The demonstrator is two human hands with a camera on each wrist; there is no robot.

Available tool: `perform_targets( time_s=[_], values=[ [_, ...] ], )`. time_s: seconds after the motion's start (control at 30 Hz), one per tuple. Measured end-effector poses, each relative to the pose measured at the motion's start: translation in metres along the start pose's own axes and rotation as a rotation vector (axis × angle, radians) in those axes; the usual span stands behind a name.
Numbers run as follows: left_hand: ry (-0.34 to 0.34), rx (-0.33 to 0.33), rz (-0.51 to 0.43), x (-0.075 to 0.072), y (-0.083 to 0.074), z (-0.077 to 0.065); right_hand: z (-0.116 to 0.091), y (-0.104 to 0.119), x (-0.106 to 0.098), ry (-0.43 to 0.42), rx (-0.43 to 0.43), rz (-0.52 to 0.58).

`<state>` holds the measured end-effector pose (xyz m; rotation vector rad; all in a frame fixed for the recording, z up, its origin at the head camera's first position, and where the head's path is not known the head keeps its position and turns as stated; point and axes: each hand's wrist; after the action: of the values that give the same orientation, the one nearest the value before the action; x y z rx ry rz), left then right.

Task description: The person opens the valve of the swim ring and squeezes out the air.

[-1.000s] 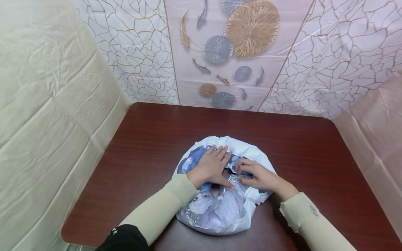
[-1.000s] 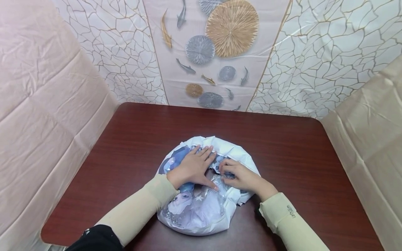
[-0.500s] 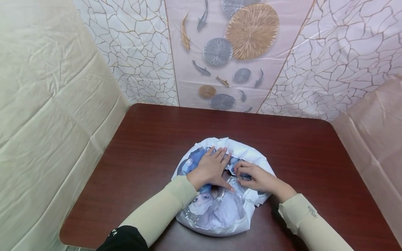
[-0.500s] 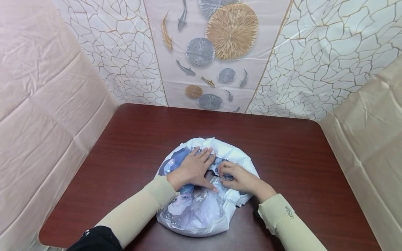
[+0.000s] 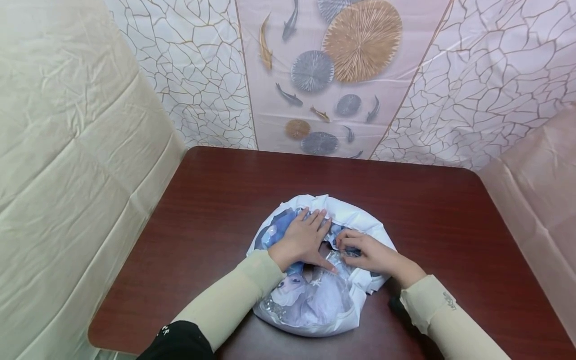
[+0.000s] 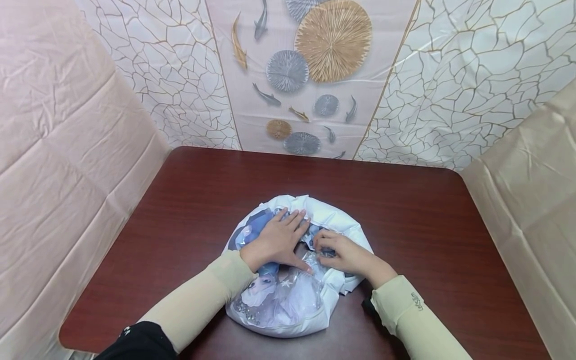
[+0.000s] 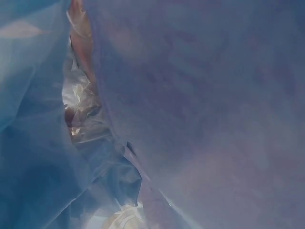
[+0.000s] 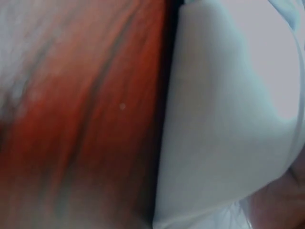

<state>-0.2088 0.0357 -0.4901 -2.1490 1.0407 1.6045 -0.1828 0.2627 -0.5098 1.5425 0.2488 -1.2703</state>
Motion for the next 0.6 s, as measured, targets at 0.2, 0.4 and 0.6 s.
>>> perform_targets(
  time_s=[0.2,0.4,0.6],
  values=[
    [-0.066,0.005,-0.025,-0.002,0.005,-0.002,0.000,-0.004,0.002,-0.004,-0.014,0.003],
    [-0.143,-0.153,-0.247,-0.028,0.025,-0.041,0.000,-0.007,0.004,-0.003,-0.051,0.025],
    [-0.053,-0.382,-0.526,-0.044,0.038,-0.097,-0.001,-0.006,0.004,-0.006,-0.028,0.030]
  ],
)
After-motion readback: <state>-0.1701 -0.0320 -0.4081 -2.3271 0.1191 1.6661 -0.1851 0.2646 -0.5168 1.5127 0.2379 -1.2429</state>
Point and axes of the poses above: each hand's wrist, its own z-axis towards the middle knuckle, its own x-axis out of the palm, y = z × x, and after that the axes turned 7 degrees about y, right-handed
